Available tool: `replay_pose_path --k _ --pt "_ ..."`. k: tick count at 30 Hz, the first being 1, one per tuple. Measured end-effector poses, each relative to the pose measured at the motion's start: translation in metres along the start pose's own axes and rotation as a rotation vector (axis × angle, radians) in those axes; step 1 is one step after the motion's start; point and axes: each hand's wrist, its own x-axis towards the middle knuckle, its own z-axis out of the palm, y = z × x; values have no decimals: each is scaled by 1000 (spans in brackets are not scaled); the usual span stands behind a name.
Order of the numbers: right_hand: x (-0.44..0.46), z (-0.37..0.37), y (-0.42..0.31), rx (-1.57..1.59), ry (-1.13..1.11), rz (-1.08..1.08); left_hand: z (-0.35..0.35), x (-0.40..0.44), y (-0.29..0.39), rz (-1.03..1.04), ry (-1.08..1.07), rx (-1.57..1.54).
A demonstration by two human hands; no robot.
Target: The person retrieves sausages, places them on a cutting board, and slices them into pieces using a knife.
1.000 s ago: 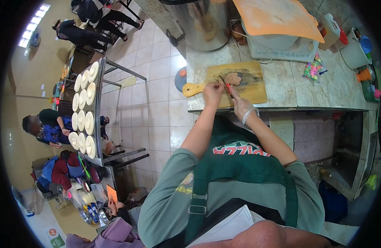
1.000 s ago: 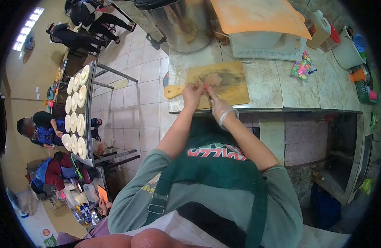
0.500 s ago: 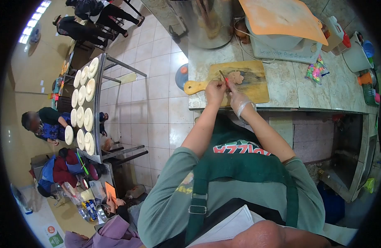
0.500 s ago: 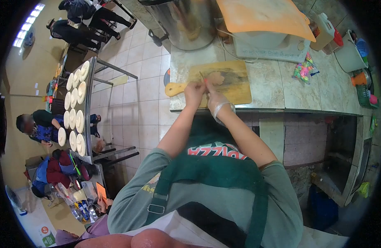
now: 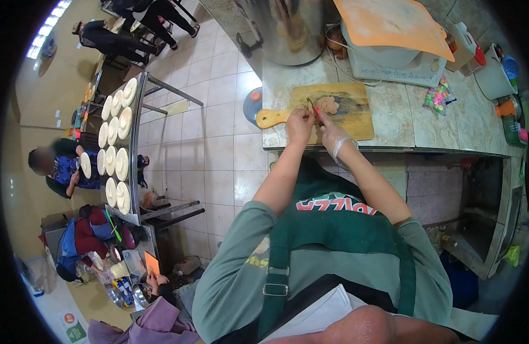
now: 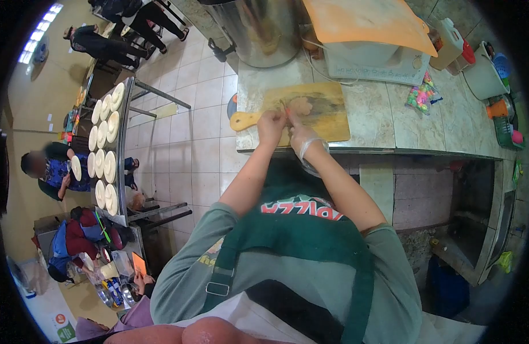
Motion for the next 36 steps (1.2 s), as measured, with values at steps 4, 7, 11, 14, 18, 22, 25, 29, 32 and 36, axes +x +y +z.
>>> replay_pose_path --k 4,7,11,14,18,22,25,29,32,36 --pt "13 8 17 74 52 -109 1 0 -1 -29 -5 -23" --pt "9 8 16 51 49 -107 0 -1 0 -40 -26 -30" --pt "-10 -8 -4 1 -12 -45 0 -1 -1 -31 -5 -34" --pt "-9 -2 4 -82 -66 -3 0 -1 -1 -28 -10 -27" --pt "-9 16 26 -67 -3 -72 -2 -3 3 -23 9 -2" --pt "-19 21 51 -58 52 -186 0 -3 2 -45 21 -34" --pt "-36 3 42 -42 6 -151 2 -3 2 -27 50 9" --pt "-37 6 76 103 -1 -231 -2 -1 20 -90 20 -87" --pt "-53 -22 81 573 -215 61 1 6 21 -122 -20 -91" --pt "-79 -55 82 819 -42 100 18 15 25 150 -56 237"
